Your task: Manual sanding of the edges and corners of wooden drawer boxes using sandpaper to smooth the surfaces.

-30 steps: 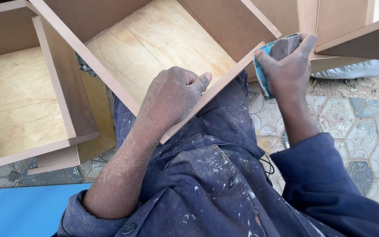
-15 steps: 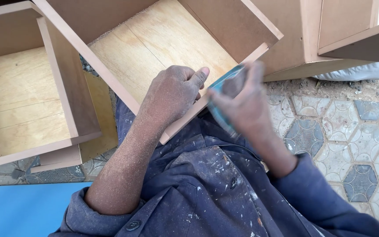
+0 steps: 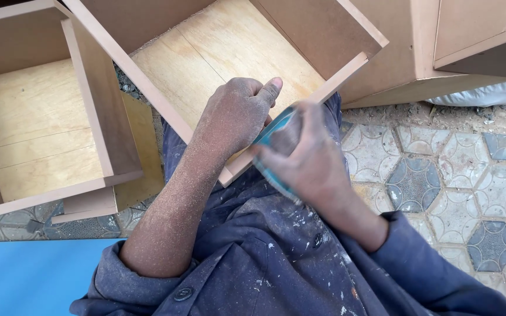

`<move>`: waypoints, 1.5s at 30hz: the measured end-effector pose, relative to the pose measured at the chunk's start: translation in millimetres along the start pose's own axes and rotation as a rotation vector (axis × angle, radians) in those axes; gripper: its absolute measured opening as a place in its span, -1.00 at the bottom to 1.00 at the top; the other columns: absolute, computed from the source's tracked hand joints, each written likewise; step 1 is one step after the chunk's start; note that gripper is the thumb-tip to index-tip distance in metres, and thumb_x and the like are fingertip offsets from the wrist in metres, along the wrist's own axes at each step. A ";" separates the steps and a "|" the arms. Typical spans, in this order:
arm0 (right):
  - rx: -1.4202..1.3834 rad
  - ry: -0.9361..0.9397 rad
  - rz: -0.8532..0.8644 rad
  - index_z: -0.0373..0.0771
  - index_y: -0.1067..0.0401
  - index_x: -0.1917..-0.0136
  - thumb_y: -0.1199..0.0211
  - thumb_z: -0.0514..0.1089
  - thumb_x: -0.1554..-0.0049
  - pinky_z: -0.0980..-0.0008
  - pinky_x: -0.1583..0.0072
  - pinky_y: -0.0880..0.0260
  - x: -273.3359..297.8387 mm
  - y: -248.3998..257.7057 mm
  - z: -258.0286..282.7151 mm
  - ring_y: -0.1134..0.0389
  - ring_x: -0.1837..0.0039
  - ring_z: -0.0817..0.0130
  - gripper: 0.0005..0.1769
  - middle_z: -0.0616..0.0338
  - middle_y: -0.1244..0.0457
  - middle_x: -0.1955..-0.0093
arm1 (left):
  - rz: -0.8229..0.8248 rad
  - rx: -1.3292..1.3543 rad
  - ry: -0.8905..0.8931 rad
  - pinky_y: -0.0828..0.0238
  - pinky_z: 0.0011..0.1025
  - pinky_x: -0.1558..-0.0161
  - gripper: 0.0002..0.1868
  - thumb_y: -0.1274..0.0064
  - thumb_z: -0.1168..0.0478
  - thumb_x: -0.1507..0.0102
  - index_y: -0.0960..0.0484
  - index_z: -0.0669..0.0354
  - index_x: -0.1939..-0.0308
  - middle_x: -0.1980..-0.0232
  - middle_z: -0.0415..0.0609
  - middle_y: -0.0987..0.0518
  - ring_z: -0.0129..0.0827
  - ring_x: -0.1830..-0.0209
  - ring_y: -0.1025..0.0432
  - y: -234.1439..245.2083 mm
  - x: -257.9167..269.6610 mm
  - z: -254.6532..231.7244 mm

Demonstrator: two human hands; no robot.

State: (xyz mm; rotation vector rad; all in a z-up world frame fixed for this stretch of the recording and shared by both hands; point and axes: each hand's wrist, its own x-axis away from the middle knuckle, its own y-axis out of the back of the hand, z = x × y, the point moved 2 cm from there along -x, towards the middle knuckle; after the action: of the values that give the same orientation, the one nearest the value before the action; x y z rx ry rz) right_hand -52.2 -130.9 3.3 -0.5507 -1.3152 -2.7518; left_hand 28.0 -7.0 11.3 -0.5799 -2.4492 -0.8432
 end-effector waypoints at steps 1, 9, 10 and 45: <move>-0.003 0.003 -0.002 -0.27 0.02 -0.38 -0.15 0.55 0.06 0.18 0.07 -0.59 -2.6 1.3 -0.1 -0.38 0.01 0.19 0.08 -0.01 -0.14 -0.13 | -0.004 -0.003 -0.001 -0.48 -0.44 0.36 -0.52 0.16 -0.17 -0.40 -0.76 0.03 0.18 0.46 -0.15 -0.67 -0.49 0.46 -0.56 -1.4 -1.1 2.2; -0.210 -0.110 -0.536 -0.07 -0.03 -0.30 -0.50 0.35 -0.17 0.09 -0.17 -0.35 -74.2 47.6 -135.7 -0.38 -0.20 0.03 -0.17 0.02 -0.27 -0.09 | 0.078 0.011 -0.225 -0.50 -0.34 0.29 -0.46 0.20 -0.19 -0.42 -0.71 0.12 0.23 0.51 -0.05 -0.61 -0.39 0.47 -0.57 -4.3 -7.3 13.0; -0.209 -0.112 -0.545 -0.07 -0.03 -0.30 -0.50 0.35 -0.17 0.09 -0.17 -0.35 -73.1 41.4 -136.1 -0.38 -0.20 0.03 -0.17 0.02 -0.27 -0.09 | 0.081 0.009 -0.234 -0.50 -0.34 0.29 -0.46 0.20 -0.19 -0.42 -0.71 0.12 0.23 0.51 -0.05 -0.61 -0.39 0.47 -0.57 -6.0 -9.8 13.3; -0.300 -0.192 -0.278 -0.14 -0.12 -0.30 -0.54 0.33 0.12 -0.17 -0.27 -0.32 -31.1 17.9 -40.6 -0.34 -0.30 -0.23 -0.03 -0.20 -0.27 -0.17 | 0.106 -0.241 -0.269 -0.51 -0.23 0.15 -0.65 0.20 0.02 -0.42 -0.73 -0.07 0.07 0.42 -0.03 -0.64 -0.24 0.36 -0.58 -17.1 -13.6 21.1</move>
State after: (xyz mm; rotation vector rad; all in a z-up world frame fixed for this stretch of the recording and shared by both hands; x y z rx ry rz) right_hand -31.9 -176.7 -17.1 -0.7148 -1.0865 -3.2278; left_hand 23.5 -8.7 -18.6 -0.9582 -2.5416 -1.0856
